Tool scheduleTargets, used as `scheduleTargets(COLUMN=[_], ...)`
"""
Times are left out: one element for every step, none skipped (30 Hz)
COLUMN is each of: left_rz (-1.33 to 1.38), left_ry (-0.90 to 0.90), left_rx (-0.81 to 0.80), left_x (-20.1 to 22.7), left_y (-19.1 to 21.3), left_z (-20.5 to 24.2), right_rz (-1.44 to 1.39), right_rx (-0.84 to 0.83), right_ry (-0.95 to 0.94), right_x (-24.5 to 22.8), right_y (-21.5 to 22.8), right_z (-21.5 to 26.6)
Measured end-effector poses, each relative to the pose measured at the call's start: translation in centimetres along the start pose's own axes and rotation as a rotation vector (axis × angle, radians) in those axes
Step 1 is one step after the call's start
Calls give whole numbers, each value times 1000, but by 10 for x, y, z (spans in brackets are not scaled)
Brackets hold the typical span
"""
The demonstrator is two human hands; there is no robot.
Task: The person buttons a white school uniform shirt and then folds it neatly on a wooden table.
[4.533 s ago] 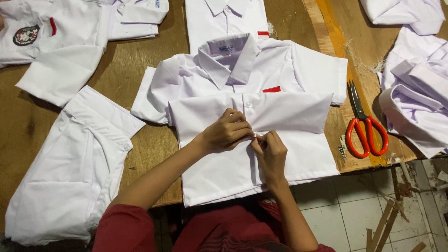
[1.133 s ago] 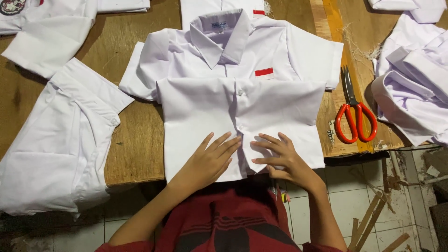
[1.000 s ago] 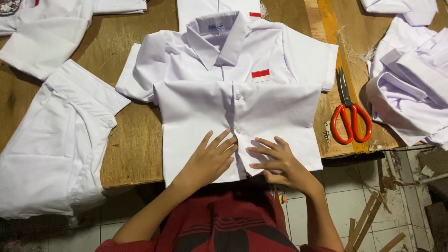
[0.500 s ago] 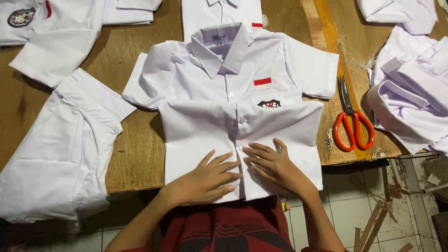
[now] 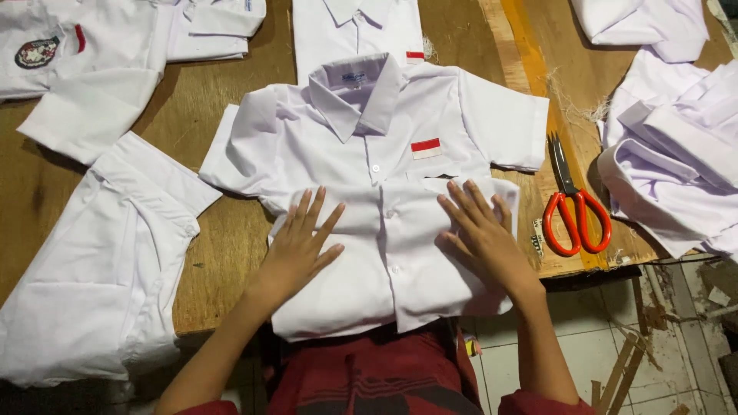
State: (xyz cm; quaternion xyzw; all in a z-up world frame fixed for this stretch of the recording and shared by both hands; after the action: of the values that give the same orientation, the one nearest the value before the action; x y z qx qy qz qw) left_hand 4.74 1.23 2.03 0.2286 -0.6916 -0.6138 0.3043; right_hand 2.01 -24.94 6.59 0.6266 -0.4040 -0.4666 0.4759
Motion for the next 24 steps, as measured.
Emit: scheduleTargets(left_rz=[-3,61,126,126,170,216,217,226,236,236,311,387,386,245,103,103,36,-31,-29,-85,-140,-141,-27,87], left_ry=[-4,14,32,33,23,16,18,3,-13,-14,1,12,8,-182,-368,-373,-377,-383,-390,-322,-254,-264,-134,-5], left_rx=[5,-53,-111,-111,-230,-350,-350,-362,-374,-373,-433,-493,-492,-222,49,51,221,390,393,436,479,483,363,241], left_x=[4,6,9,8,10,13,12,13,14,15,17,20,9,10,16,12,7,5,-6,-24,-40,-47,-70,-91], left_y=[5,3,0,6,0,-7,-1,5,11,35,54,72,57,70,83,81,96,110,103,99,97,94,80,64], left_z=[4,9,15,21,30,41,42,42,43,28,15,2,-20,-53,-76,-104,-130,-154,-180,-205,-231,-247,-269,-290], right_rz=[3,-2,-6,-6,-70,-135,-136,-282,-429,-428,-452,-470,-468,-484,-497,-495,-476,-456,-454,-510,-564,-564,-624,-684], right_rx=[6,-28,-62,-62,63,187,185,184,184,185,212,237,241,101,-41,-36,-99,-161,-155,-112,-68,-58,-68,-78], right_ry=[-1,4,9,10,62,114,115,71,26,25,-247,-520,-523,-657,-789,-792,-790,-791,-797,-784,-770,-775,-816,-855], right_x=[3,6,9,13,12,12,21,36,52,43,60,76,77,86,93,95,95,95,95,94,93,94,95,98], right_y=[-2,-9,-16,-11,8,25,29,34,39,50,57,63,63,46,30,24,13,2,1,2,4,6,4,3], right_z=[3,5,8,10,14,20,27,32,38,37,38,46,47,50,57,60,62,66,69,69,70,70,72,74])
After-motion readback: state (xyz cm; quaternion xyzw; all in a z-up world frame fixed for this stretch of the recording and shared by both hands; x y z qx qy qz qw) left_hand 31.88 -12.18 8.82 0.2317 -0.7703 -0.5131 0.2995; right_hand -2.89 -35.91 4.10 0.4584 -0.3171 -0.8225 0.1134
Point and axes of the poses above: each hand's wrist, its own z-axis away from the middle knuckle, its own y-axis out of the back of the hand, x = y × z, the point moved 10 cm from there along -z, towards the middle knuckle, and after that the axes turned 7 degrees about -y, right-handed, at the moved point
